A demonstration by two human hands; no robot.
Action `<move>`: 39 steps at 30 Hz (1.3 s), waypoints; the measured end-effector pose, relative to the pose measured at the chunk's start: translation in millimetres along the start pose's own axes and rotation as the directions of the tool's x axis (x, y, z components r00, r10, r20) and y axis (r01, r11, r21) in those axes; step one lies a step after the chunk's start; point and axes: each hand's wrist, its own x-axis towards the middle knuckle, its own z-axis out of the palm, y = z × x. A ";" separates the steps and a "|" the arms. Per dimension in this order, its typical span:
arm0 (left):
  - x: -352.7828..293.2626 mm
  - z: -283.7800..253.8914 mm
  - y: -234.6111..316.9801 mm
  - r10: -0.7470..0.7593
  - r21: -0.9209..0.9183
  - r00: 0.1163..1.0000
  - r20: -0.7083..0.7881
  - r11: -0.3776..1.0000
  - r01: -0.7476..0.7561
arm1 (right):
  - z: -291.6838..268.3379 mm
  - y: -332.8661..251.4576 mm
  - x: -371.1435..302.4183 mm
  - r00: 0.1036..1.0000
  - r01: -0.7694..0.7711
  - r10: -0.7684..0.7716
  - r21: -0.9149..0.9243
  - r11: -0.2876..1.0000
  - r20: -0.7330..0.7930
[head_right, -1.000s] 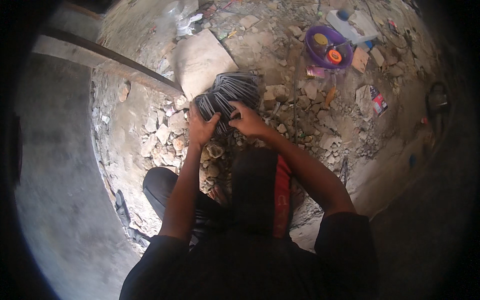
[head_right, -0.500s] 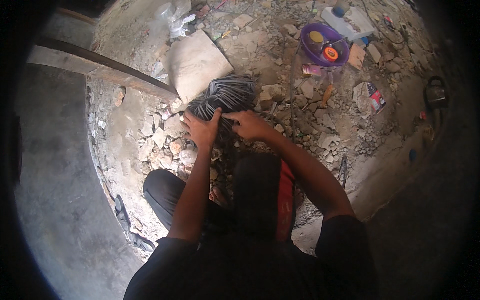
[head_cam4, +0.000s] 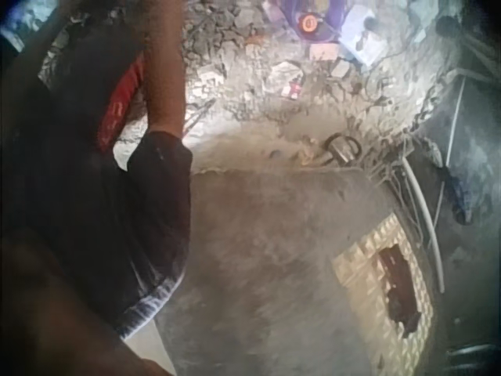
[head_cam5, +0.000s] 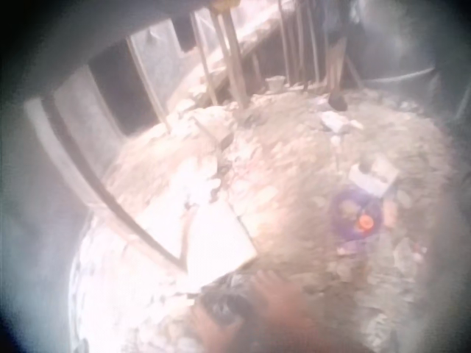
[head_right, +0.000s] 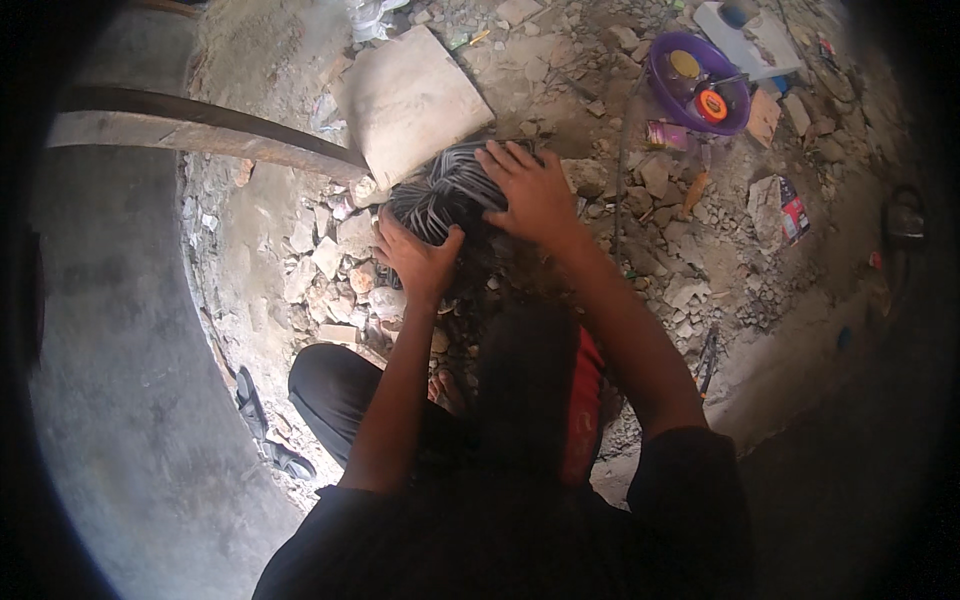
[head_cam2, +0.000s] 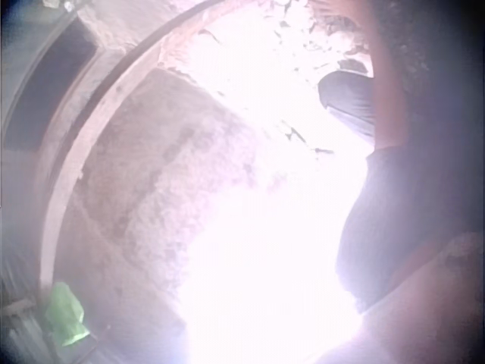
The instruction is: The person sits on a debris-covered floor and uses pliers to cut a bundle of metal wire. They repeatedly pull individual strands from the bundle and cut them into shorter pieces, which fall onto the ground.
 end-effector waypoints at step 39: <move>24.2 -0.2 3.2 -0.056 0.018 0.989 0.139 0.998 0.054 | 4.9 57.1 -460.4 0.310 -0.948 0.936 -0.124 0.292 -0.165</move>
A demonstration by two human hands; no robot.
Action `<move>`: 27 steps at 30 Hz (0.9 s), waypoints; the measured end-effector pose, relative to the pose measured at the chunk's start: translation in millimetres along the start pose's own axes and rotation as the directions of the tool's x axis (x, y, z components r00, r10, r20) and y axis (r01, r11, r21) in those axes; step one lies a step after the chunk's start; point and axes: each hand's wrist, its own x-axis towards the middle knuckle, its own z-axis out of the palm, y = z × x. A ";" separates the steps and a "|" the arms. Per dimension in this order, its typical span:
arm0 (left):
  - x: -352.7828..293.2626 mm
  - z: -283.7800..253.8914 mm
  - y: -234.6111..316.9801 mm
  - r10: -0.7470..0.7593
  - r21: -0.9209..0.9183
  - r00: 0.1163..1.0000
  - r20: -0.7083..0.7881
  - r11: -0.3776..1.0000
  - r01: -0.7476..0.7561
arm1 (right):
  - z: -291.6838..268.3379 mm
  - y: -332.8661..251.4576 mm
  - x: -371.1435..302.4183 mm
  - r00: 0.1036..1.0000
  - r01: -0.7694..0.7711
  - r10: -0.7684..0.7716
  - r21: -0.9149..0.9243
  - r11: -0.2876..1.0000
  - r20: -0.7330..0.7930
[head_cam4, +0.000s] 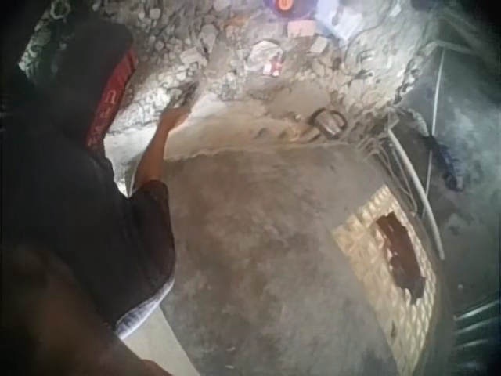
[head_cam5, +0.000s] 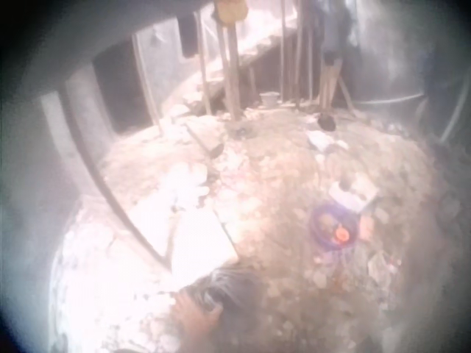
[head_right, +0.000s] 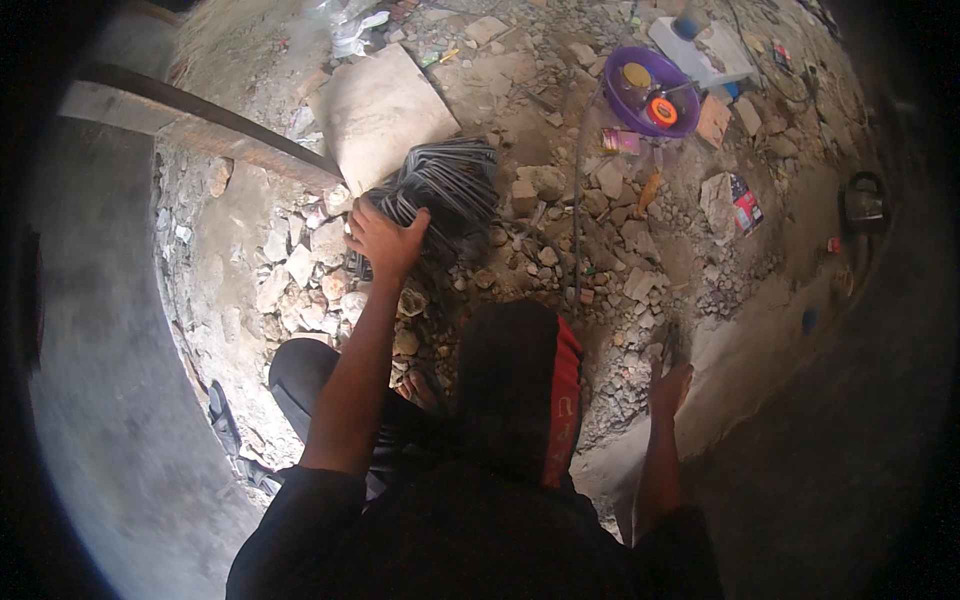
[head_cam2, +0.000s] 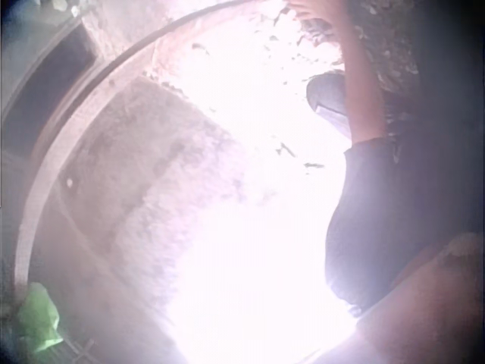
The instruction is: The person sits on a debris-covered floor and uses pliers to cut a bundle of metal wire. They repeatedly pull individual strands from the bundle and cut them into shorter pieces, which fall onto the ground.
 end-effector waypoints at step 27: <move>-3.5 11.0 -5.3 0.034 0.093 0.997 -0.066 0.995 -0.028 | 28.5 4.0 36.6 0.996 -0.068 0.035 0.413 0.908 0.086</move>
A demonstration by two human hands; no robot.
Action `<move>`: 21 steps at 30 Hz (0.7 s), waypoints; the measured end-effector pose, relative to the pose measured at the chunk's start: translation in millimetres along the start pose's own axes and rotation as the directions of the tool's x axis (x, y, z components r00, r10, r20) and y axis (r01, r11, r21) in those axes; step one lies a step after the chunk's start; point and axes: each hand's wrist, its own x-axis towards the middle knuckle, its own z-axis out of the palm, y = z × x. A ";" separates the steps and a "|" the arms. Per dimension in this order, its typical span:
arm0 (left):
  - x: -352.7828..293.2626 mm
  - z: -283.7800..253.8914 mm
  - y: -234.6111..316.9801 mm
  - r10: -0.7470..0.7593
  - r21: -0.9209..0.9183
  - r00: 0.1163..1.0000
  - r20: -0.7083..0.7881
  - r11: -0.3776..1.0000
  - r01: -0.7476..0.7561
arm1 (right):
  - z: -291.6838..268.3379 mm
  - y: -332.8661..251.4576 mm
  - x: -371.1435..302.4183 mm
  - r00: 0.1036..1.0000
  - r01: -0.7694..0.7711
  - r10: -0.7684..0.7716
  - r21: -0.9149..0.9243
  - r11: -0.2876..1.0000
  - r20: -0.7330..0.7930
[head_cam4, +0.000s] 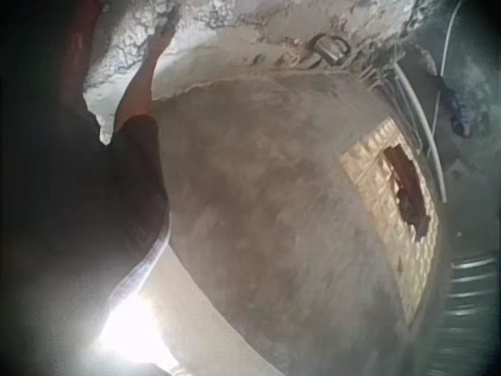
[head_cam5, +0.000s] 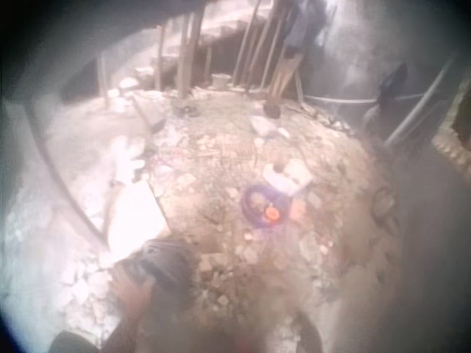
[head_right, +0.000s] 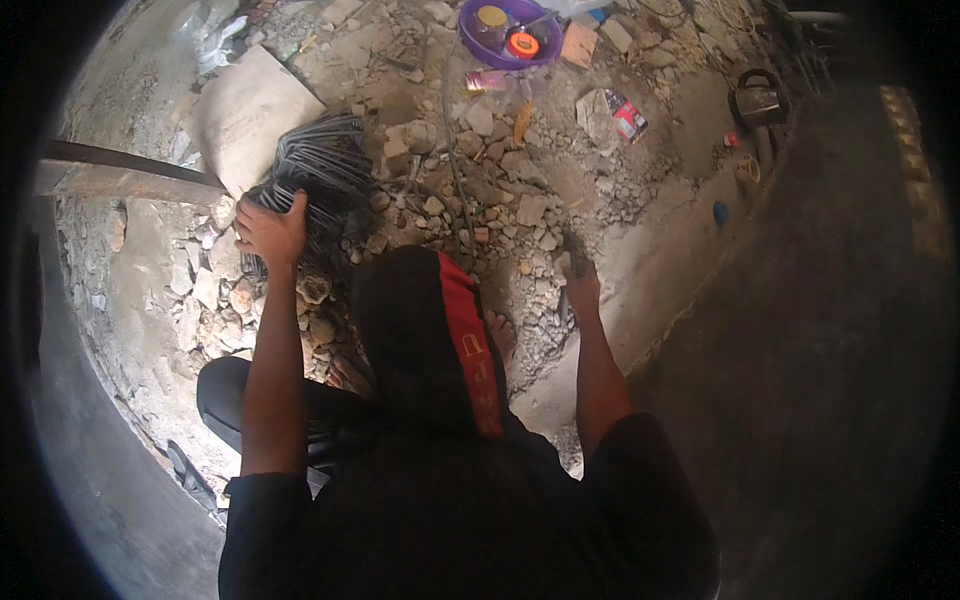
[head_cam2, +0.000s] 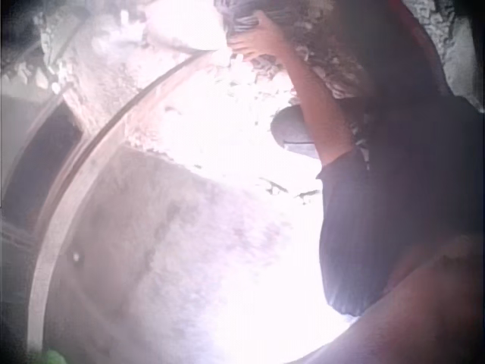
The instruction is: The person sits on a debris-covered floor and uses pliers to cut a bundle of metal wire. They repeatedly pull individual strands from the bundle and cut them into shorter pieces, which fall onto the ground.
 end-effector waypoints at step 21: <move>-4.1 1.9 -9.2 -0.003 0.025 1.000 -0.006 1.000 0.003 | 2.1 20.2 -6.6 0.919 -0.362 0.392 -0.317 0.876 0.035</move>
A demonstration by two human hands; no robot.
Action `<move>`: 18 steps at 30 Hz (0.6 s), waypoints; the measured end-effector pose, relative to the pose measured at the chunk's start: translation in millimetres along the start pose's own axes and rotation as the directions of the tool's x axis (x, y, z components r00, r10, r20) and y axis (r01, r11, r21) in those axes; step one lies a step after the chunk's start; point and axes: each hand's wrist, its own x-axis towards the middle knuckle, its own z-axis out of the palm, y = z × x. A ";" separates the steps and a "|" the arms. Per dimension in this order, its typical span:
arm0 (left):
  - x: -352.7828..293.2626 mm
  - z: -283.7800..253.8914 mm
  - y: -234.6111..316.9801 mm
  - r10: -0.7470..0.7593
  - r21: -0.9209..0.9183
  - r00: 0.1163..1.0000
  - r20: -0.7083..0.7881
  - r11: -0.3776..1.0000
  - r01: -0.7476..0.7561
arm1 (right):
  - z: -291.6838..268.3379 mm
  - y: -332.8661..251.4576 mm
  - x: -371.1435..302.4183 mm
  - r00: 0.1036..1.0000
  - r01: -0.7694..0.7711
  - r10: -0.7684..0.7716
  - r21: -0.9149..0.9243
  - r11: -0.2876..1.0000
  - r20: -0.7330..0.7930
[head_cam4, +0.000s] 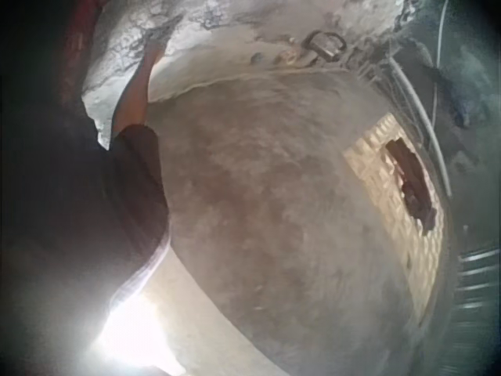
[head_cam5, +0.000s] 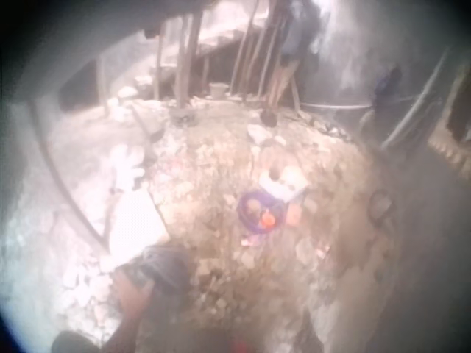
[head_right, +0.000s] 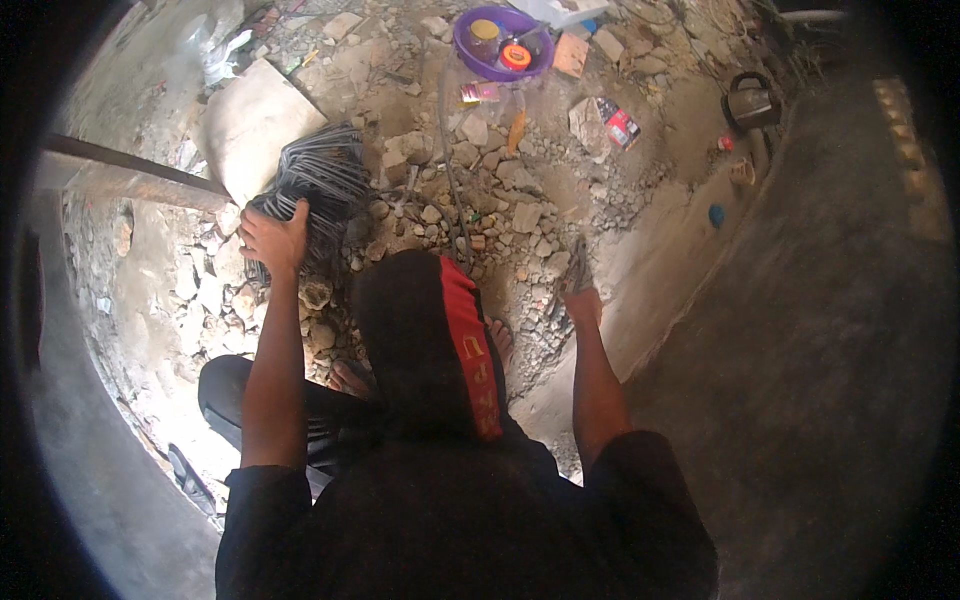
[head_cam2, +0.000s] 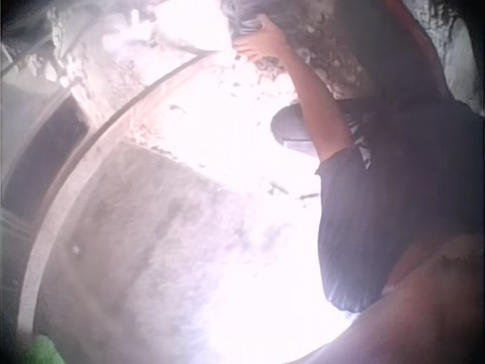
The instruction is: The person sits on a debris-covered floor and uses pliers to cut a bundle of metal wire. They repeatedly pull individual strands from the bundle and cut them into shorter pieces, which fall onto the ground.
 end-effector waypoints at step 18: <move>-4.9 -18.5 2.9 -0.031 -0.087 0.995 0.091 0.995 0.039 | -138.2 -178.0 -143.4 0.481 0.868 -0.557 0.277 0.413 -0.677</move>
